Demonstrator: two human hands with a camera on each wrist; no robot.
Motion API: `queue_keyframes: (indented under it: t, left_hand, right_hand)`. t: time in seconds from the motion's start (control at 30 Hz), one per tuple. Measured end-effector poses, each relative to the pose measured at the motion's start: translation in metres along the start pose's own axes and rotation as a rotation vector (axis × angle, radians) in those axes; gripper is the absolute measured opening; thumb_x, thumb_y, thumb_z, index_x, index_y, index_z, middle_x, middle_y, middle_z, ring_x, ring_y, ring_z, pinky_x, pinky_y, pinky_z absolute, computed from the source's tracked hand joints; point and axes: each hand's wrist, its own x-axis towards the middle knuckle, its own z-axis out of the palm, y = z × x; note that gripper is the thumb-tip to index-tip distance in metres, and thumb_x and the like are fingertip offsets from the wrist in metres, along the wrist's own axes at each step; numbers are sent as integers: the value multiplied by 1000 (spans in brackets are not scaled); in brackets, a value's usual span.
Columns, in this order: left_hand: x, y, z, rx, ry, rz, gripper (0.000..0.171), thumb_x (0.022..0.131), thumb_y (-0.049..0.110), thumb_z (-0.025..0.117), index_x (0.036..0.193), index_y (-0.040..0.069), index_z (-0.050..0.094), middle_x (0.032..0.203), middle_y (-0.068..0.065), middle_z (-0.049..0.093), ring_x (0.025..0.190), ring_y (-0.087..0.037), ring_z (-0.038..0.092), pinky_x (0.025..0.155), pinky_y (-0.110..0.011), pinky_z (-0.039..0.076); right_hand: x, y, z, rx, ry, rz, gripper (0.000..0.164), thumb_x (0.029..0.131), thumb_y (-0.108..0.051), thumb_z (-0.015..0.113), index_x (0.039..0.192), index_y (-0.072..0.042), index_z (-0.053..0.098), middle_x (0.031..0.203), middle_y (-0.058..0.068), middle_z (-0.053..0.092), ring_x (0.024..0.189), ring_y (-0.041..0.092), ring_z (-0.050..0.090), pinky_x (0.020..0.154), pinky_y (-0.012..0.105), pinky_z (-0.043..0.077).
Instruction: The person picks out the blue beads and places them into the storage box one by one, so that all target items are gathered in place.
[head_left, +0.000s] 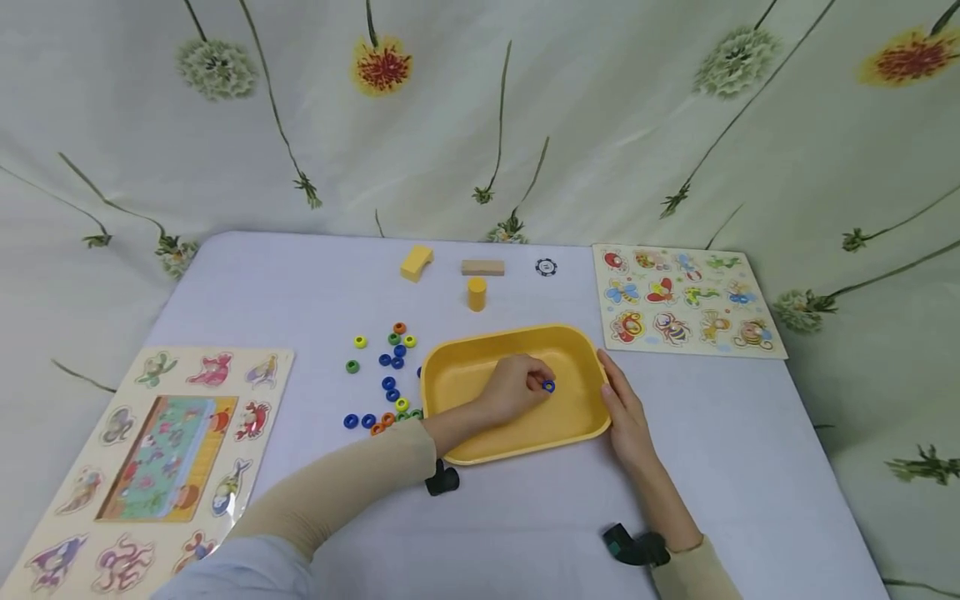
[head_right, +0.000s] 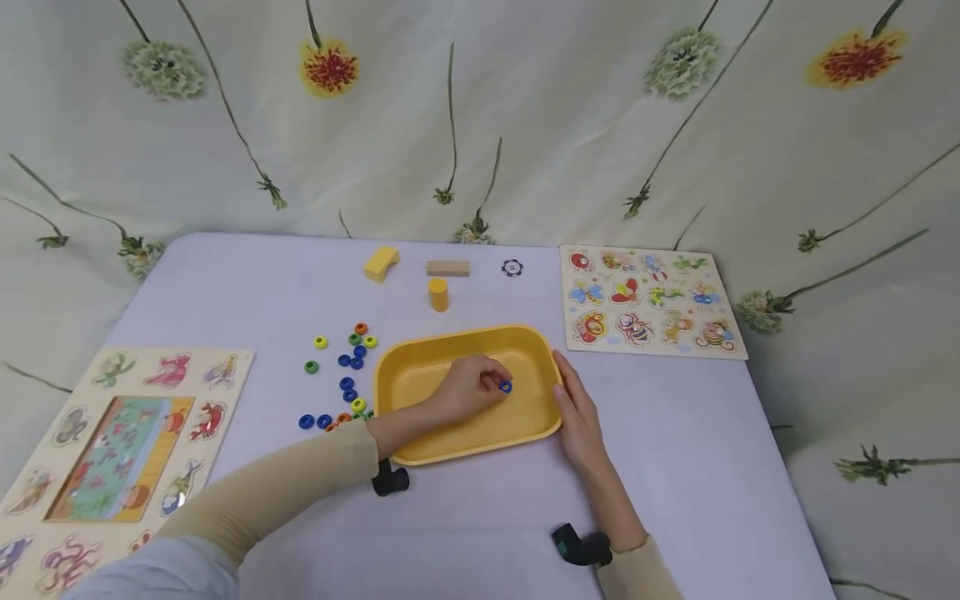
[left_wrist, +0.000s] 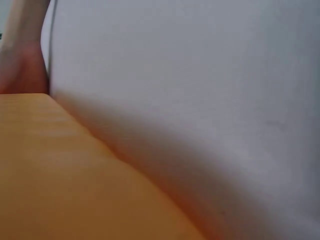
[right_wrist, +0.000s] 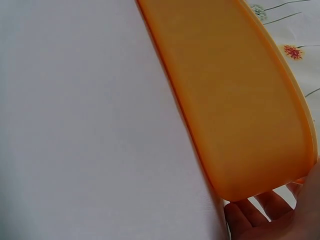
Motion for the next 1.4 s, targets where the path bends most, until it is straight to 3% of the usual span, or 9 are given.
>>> queue_keyframes:
  t: [0.2, 0.37, 0.5, 0.63, 0.73, 0.87, 1.07, 1.27, 1.4]
  left_hand:
    - [-2, 3, 0, 98, -12, 11, 18, 72, 3, 65, 89, 5, 67, 78, -2, 58, 66, -6, 51, 63, -15, 43]
    - [-12, 22, -17, 147, -4, 28, 27, 74, 11, 68, 100, 8, 65, 90, -3, 61, 72, -7, 54, 65, -17, 43]
    - [-38, 44, -45, 127, 35, 83, 29, 76, 17, 67, 105, 13, 63, 99, 1, 61, 79, -7, 55, 68, -19, 46]
    - [-78, 51, -82, 48, 168, 63, 30, 77, 18, 68, 107, 18, 62, 101, 7, 60, 85, -8, 56, 71, -25, 50]
    - [-111, 40, -108, -1, 298, 10, 33, 77, 18, 69, 109, 20, 61, 103, 6, 59, 88, -9, 55, 72, -28, 51]
    - [-149, 4, -130, -32, 459, -27, 39, 75, 14, 70, 112, 17, 59, 108, -1, 57, 91, -12, 55, 73, -21, 49]
    - [-186, -72, -134, -108, 619, -112, 48, 74, 11, 71, 119, 11, 55, 116, -7, 53, 98, -10, 53, 76, -13, 46]
    - [-198, -94, -128, -133, 632, -325, 50, 75, 17, 71, 122, 13, 52, 117, -5, 53, 98, -13, 51, 77, -9, 44]
    - [-200, -100, -126, -60, 570, -340, 54, 74, 23, 72, 123, 16, 51, 118, -3, 53, 97, -9, 49, 77, -6, 41]
  right_hand:
    - [0, -2, 0, 6, -13, -13, 43, 96, -6, 29, 138, -8, 29, 143, 7, 28, 132, 21, 23, 98, 5, 21]
    - [0, -2, -1, -17, -17, -4, 43, 96, -8, 30, 138, -9, 29, 144, 7, 28, 132, 20, 24, 97, 5, 22]
    - [0, -2, -1, -34, -1, 11, 42, 96, -10, 31, 138, -11, 30, 143, 6, 30, 132, 21, 25, 97, 6, 22]
    - [-1, -1, -2, -47, 0, 24, 43, 96, -13, 31, 139, -14, 29, 143, 4, 29, 132, 21, 24, 97, 6, 21]
    - [-2, 0, -3, -39, -1, 29, 43, 96, -13, 31, 139, -14, 29, 144, 4, 29, 132, 19, 24, 97, 6, 22]
    - [-3, -1, -3, -25, -7, 28, 43, 96, -13, 30, 139, -11, 28, 144, 6, 28, 132, 17, 25, 96, 5, 23]
    - [-3, 0, 0, -3, -9, 35, 43, 96, -10, 30, 139, -12, 29, 144, 4, 28, 132, 19, 23, 96, 5, 22]
    - [-3, -2, 0, -1, -8, 19, 43, 96, -9, 30, 139, -10, 29, 143, 5, 29, 132, 21, 24, 96, 4, 23]
    - [-3, -1, 0, -2, -3, 18, 43, 96, -10, 31, 138, -11, 29, 143, 5, 29, 132, 19, 24, 97, 5, 22]
